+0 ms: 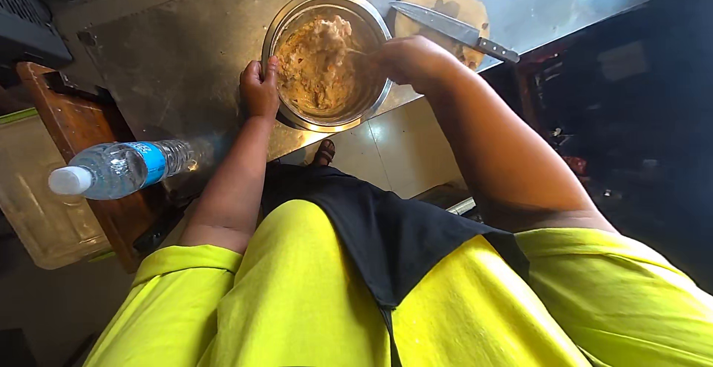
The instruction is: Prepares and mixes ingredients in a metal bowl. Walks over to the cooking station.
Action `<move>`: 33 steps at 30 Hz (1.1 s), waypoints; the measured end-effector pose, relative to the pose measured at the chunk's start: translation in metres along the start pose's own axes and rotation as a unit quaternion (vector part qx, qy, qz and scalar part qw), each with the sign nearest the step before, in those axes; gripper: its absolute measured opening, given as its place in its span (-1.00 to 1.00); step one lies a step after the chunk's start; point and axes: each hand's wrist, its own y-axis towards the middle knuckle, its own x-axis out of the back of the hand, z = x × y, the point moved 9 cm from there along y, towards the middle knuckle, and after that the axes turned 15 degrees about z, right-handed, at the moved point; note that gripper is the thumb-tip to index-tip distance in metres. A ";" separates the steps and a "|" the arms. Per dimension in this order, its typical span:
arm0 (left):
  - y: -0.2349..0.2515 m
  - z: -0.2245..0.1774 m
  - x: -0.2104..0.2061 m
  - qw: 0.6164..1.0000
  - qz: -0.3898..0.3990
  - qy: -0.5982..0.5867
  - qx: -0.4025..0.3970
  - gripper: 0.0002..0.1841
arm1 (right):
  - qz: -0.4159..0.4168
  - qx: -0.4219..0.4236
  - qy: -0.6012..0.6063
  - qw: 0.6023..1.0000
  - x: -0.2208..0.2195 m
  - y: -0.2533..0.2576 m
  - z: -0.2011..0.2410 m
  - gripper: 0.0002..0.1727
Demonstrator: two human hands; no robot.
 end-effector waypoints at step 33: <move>0.007 0.004 -0.004 0.993 -0.011 -0.117 0.003 -0.59 | 0.039 0.019 -0.224 0.974 -0.013 0.004 -0.003 -0.76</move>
